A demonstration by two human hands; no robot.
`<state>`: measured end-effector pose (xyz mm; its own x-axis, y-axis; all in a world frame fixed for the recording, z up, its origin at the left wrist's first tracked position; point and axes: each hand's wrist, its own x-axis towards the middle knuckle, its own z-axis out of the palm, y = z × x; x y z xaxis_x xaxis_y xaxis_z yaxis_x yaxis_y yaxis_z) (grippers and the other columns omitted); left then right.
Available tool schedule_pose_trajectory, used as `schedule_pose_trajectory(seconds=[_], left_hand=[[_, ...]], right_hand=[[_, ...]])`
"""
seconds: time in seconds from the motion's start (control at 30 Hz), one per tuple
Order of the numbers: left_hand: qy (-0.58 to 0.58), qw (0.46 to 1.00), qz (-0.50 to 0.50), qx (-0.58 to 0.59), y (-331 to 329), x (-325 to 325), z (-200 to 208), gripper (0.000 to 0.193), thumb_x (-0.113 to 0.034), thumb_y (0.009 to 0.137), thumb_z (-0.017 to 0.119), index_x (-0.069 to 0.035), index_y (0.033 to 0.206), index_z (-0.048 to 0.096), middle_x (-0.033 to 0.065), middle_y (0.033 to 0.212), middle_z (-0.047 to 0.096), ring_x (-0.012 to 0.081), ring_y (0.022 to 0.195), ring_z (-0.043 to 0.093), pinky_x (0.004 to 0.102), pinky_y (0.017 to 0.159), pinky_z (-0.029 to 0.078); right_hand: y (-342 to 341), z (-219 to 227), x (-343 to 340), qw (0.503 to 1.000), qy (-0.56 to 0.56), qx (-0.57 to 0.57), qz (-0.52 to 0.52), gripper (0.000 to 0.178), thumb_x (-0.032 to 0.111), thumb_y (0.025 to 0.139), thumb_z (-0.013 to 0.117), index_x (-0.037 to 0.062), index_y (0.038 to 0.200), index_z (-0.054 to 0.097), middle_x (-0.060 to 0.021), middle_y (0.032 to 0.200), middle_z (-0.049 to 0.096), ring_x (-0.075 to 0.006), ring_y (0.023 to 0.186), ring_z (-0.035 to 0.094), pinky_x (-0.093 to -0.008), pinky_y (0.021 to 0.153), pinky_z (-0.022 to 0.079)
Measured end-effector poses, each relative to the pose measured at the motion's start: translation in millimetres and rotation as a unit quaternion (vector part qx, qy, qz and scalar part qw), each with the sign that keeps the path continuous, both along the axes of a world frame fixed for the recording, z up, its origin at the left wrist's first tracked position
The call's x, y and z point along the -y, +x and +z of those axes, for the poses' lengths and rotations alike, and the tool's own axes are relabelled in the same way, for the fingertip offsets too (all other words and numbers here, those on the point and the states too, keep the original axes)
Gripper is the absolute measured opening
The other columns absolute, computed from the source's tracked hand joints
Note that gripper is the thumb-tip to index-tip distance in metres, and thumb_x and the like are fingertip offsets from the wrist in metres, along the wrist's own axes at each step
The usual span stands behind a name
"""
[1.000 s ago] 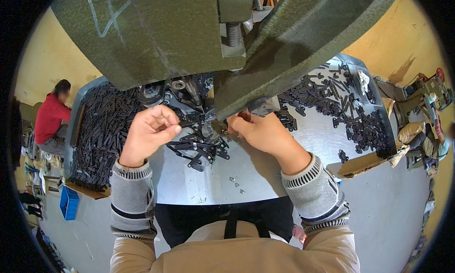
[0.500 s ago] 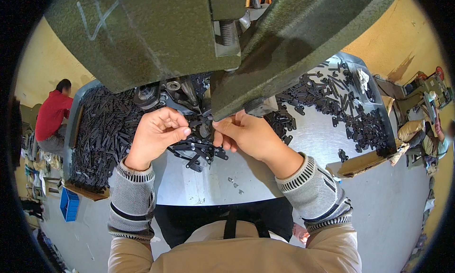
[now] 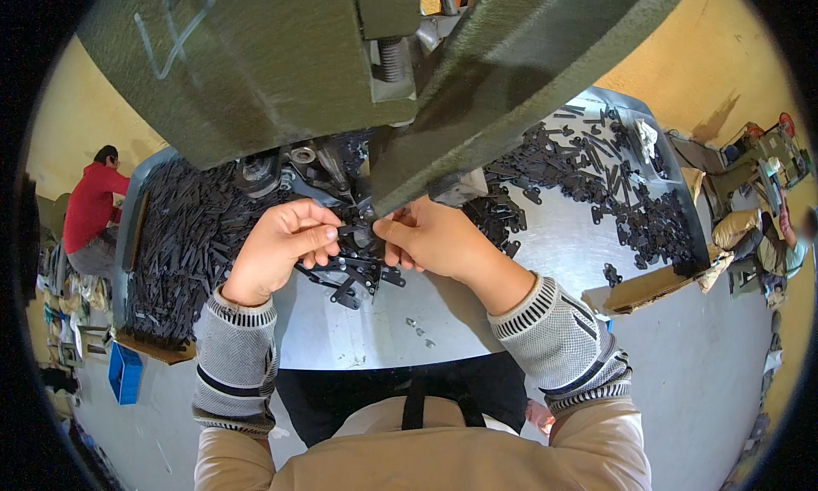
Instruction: The person repeatedly picks small black metal hardware pieces from a bin and places them into a press or fixture on the workbench. The person handles the pieces one at a time, aligns them under the machine, and then removes the processed pieces, continuing the cycle throughout the clip.
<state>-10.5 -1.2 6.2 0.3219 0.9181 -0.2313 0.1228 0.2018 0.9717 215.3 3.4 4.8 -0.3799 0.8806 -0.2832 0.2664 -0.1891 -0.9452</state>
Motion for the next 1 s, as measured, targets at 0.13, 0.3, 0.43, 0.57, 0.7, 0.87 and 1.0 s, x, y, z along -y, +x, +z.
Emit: schedule_pose_trajectory(seconds=[0.13,0.3,0.43,0.57,0.7,0.87,1.0], left_hand=[[-0.029,0.999,0.017,0.032,3,-3,-3,0.01,-0.009,0.087,0.064,0.0,0.091,0.063,0.0047,0.072,0.065,0.0063,0.056,0.056,0.0169,0.049,0.043],[-0.024,0.999,0.019,0.019,2,-3,-3,0.009,-0.007,0.087,0.064,0.002,0.09,0.064,0.0073,0.073,0.065,0.0088,0.059,0.058,0.0191,0.052,0.044],[-0.023,0.999,0.035,0.023,3,-2,-3,0.009,-0.006,0.086,0.064,0.002,0.09,0.064,0.008,0.074,0.066,0.0089,0.058,0.058,0.0195,0.052,0.045],[-0.028,0.998,0.04,0.046,1,-3,-3,0.012,-0.009,0.086,0.066,0.0,0.092,0.062,0.0069,0.073,0.065,0.0088,0.056,0.057,0.0193,0.051,0.044],[0.005,0.997,0.037,0.067,1,-3,-3,0.009,-0.011,0.089,0.064,-0.003,0.091,0.06,0.0036,0.07,0.062,0.0067,0.055,0.054,0.0178,0.05,0.041],[0.017,0.996,0.028,0.079,-1,-4,-3,0.01,-0.014,0.091,0.062,-0.004,0.091,0.059,0.001,0.069,0.059,0.0055,0.056,0.051,0.0169,0.05,0.039],[0.021,0.994,0.035,0.103,-2,-3,-5,0.012,-0.015,0.091,0.061,-0.004,0.091,0.06,0.0006,0.073,0.06,0.0054,0.061,0.051,0.0174,0.055,0.04]], right_hand=[[17,13,5,0.993,0.102,0.065,-0.009,0.029,0.026,0.089,0.062,-0.0024,0.084,0.06,-0.0074,0.066,0.064,-0.0112,0.054,0.06,-0.025,0.051,0.047],[59,29,16,0.966,0.216,0.117,-0.083,0.012,0.009,0.083,0.065,-0.0005,0.091,0.065,-0.0085,0.073,0.065,-0.0148,0.062,0.063,-0.0273,0.058,0.049],[71,17,27,0.941,0.297,0.158,-0.031,0.009,0.001,0.079,0.065,-0.0012,0.087,0.065,-0.0101,0.08,0.063,-0.0183,0.069,0.063,-0.028,0.063,0.05],[85,7,36,0.922,0.322,0.214,-0.023,0.014,-0.002,0.075,0.065,0.0005,0.088,0.066,-0.0116,0.086,0.061,-0.0255,0.072,0.063,-0.0319,0.066,0.051],[87,-3,36,0.891,0.389,0.234,0.015,0.012,0.001,0.074,0.065,0.003,0.086,0.067,-0.0106,0.086,0.06,-0.0289,0.079,0.061,-0.0357,0.069,0.051],[74,-9,27,0.829,0.487,0.27,0.053,0.007,0.006,0.076,0.064,0.0055,0.082,0.062,-0.0088,0.084,0.057,-0.0287,0.081,0.058,-0.0379,0.068,0.05],[66,-4,19,0.809,0.513,0.281,0.059,0.011,0.006,0.074,0.065,0.0043,0.082,0.057,-0.0101,0.082,0.056,-0.029,0.08,0.057,-0.0372,0.067,0.049]])
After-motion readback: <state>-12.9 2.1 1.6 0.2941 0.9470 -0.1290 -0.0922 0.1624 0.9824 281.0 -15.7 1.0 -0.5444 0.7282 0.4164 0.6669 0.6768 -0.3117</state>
